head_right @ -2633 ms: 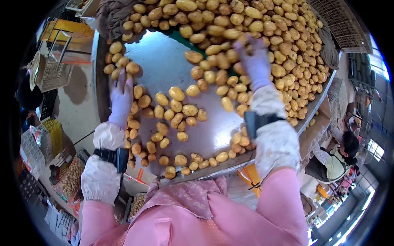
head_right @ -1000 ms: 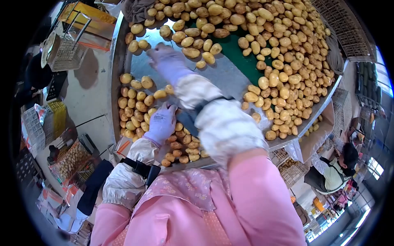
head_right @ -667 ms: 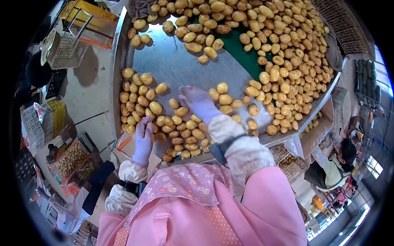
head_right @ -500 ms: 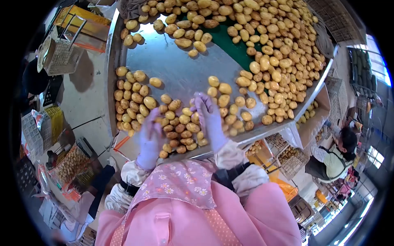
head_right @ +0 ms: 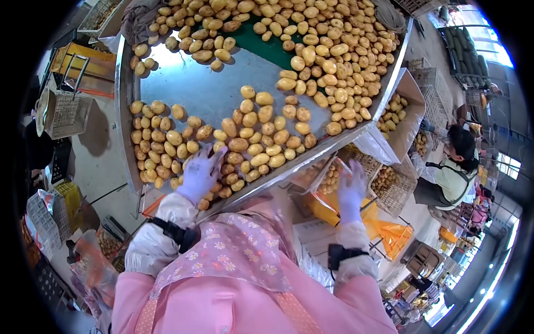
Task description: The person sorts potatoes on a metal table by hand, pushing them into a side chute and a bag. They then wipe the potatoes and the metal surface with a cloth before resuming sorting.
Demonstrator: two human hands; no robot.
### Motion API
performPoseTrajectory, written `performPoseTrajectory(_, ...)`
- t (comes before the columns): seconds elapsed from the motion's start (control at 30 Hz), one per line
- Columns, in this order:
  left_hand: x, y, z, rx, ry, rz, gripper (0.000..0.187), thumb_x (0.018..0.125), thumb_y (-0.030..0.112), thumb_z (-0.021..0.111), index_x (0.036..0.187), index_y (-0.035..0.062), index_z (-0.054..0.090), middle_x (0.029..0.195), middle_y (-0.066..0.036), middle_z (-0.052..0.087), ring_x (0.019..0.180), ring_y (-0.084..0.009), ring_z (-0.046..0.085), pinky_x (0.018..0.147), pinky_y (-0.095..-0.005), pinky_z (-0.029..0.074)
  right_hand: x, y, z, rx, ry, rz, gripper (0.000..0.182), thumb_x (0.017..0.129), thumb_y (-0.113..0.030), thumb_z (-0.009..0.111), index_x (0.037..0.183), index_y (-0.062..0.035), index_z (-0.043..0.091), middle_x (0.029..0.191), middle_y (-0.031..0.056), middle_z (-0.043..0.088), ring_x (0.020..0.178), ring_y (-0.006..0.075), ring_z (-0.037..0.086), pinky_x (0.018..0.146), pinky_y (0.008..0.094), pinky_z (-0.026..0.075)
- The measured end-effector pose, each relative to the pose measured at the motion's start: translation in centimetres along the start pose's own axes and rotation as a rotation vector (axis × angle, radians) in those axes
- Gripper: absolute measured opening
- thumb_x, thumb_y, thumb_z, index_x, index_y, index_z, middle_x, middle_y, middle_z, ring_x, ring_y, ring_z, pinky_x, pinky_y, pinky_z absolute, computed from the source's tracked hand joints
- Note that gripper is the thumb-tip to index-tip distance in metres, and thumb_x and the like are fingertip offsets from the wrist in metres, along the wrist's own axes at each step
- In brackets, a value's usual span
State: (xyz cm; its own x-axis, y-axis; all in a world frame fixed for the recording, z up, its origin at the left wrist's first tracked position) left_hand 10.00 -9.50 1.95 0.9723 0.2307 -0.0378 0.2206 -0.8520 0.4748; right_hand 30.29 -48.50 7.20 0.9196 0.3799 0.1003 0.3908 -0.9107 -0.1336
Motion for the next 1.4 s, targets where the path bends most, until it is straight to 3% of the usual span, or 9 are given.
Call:
performPoseTrajectory(0.4, -1.3, -3.1, -2.0, -0.200, 0.166, -0.242, 0.035, 0.091, 0.017, 0.062, 0.124, 0.0071, 0.062, 0.119, -0.022, 0.062, 0.102, -0.0418, 0.063, 0.086, -0.0497, 0.052, -2.6, -29.1, 11.5, 0.237, -0.598, -0.452, 0.045, 0.097, -0.027, 0.062, 0.139, -0.0114, 0.053, 0.124, 0.0095, 0.061, 0.103, 0.0272, 0.066, 0.087, 0.0397, 0.056)
performPoseTrajectory(0.47, -2.2, -0.9, -1.8, -0.410, 0.047, -0.289, 0.048, 0.090, 0.020, 0.063, 0.134, 0.0027, 0.055, 0.125, -0.024, 0.060, 0.109, -0.0436, 0.060, 0.093, -0.0491, 0.050, -5.8, -27.3, 12.2, 1.596, -0.865, 0.589, 0.044, 0.102, -0.036, 0.059, 0.138, -0.0107, 0.052, 0.110, 0.0042, 0.062, 0.097, 0.0185, 0.064, 0.080, 0.0350, 0.055)
performPoseTrajectory(0.57, -3.7, 5.4, 0.1, -0.411, -0.021, 0.116, 0.056, 0.087, 0.026, 0.067, 0.137, 0.0040, 0.055, 0.141, -0.024, 0.052, 0.134, -0.0426, 0.047, 0.113, -0.0536, 0.037, -6.8, -26.9, 11.3, 1.687, -1.056, 0.671, 0.042, 0.106, -0.044, 0.055, 0.132, -0.0107, 0.056, 0.098, -0.0004, 0.061, 0.090, 0.0119, 0.061, 0.075, 0.0315, 0.053)
performPoseTrajectory(0.7, -8.8, 0.9, -0.8, -0.208, -0.138, 0.186, 0.042, 0.087, 0.021, 0.066, 0.126, 0.0078, 0.065, 0.144, -0.019, 0.053, 0.136, -0.0395, 0.048, 0.115, -0.0511, 0.038, -1.6, -8.4, 10.9, 0.601, -0.206, -0.215, 0.020, 0.105, -0.026, 0.052, 0.115, -0.0123, 0.063, 0.090, -0.0022, 0.060, 0.069, 0.0083, 0.054, 0.052, 0.0222, 0.040)
performPoseTrajectory(0.73, -10.3, -1.1, -0.8, -0.103, -0.103, 0.176, 0.040, 0.088, 0.018, 0.065, 0.126, 0.0092, 0.066, 0.140, -0.017, 0.057, 0.131, -0.0401, 0.052, 0.110, -0.0513, 0.042, -1.3, -3.1, 8.5, 1.116, -0.344, 0.452, 0.018, 0.104, -0.022, 0.051, 0.112, -0.0112, 0.064, 0.092, -0.0004, 0.060, 0.079, 0.0142, 0.059, 0.064, 0.0301, 0.050)
performPoseTrajectory(0.87, -13.5, -7.1, -2.7, -0.242, -0.142, -0.066, 0.037, 0.089, 0.014, 0.063, 0.125, 0.0092, 0.066, 0.136, -0.018, 0.060, 0.125, -0.0404, 0.056, 0.106, -0.0514, 0.045, 0.0, 16.3, -1.0, 0.161, 0.074, 0.178, 0.025, 0.094, -0.016, 0.063, 0.114, -0.0032, 0.068, 0.112, 0.0184, 0.066, 0.102, 0.0371, 0.063, 0.094, 0.0455, 0.048)
performPoseTrajectory(1.1, -3.1, -14.0, -5.8, -0.349, 0.442, -0.308, 0.039, 0.092, 0.015, 0.061, 0.130, 0.0097, 0.064, 0.137, -0.020, 0.059, 0.127, -0.0422, 0.055, 0.106, -0.0491, 0.046, 6.5, 6.9, 5.8, -0.817, -0.227, 0.057, 0.050, 0.093, -0.021, 0.065, 0.137, 0.0017, 0.056, 0.136, 0.0286, 0.058, 0.126, 0.0460, 0.053, 0.110, 0.0531, 0.039)
performPoseTrajectory(1.27, 9.5, -12.9, -8.2, 0.123, 0.118, -0.225, 0.074, 0.088, 0.033, 0.068, 0.155, 0.0145, 0.042, 0.160, -0.023, 0.033, 0.145, -0.0461, 0.033, 0.117, -0.0547, 0.031, 2.0, -24.8, 12.5, -0.136, -0.461, -0.267, 0.070, 0.093, -0.052, 0.055, 0.155, -0.0210, 0.043, 0.164, 0.0293, 0.021, 0.149, 0.0547, 0.021, 0.117, 0.0712, 0.018)
performPoseTrajectory(1.4, 20.6, -24.5, -21.6, 0.247, 0.438, -0.527, 0.083, 0.087, 0.038, 0.070, 0.158, 0.0128, 0.035, 0.161, -0.025, 0.033, 0.148, -0.0443, 0.030, 0.120, -0.0525, 0.028, 1.0, -31.2, 10.6, 0.565, -0.916, -0.696, 0.053, 0.097, -0.035, 0.063, 0.147, -0.0181, 0.054, 0.150, 0.0212, 0.049, 0.137, 0.0380, 0.050, 0.110, 0.0423, 0.044)
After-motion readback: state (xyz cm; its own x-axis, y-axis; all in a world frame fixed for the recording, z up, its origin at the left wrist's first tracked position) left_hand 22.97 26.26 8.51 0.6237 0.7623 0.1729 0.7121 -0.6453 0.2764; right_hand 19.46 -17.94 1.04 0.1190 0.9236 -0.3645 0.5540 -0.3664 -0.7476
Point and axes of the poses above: each hand's wrist, its own x-axis towards the middle knuckle, its own z-axis out of the palm, y = z × x, the point moved 9 cm from there along x, towards the middle knuckle
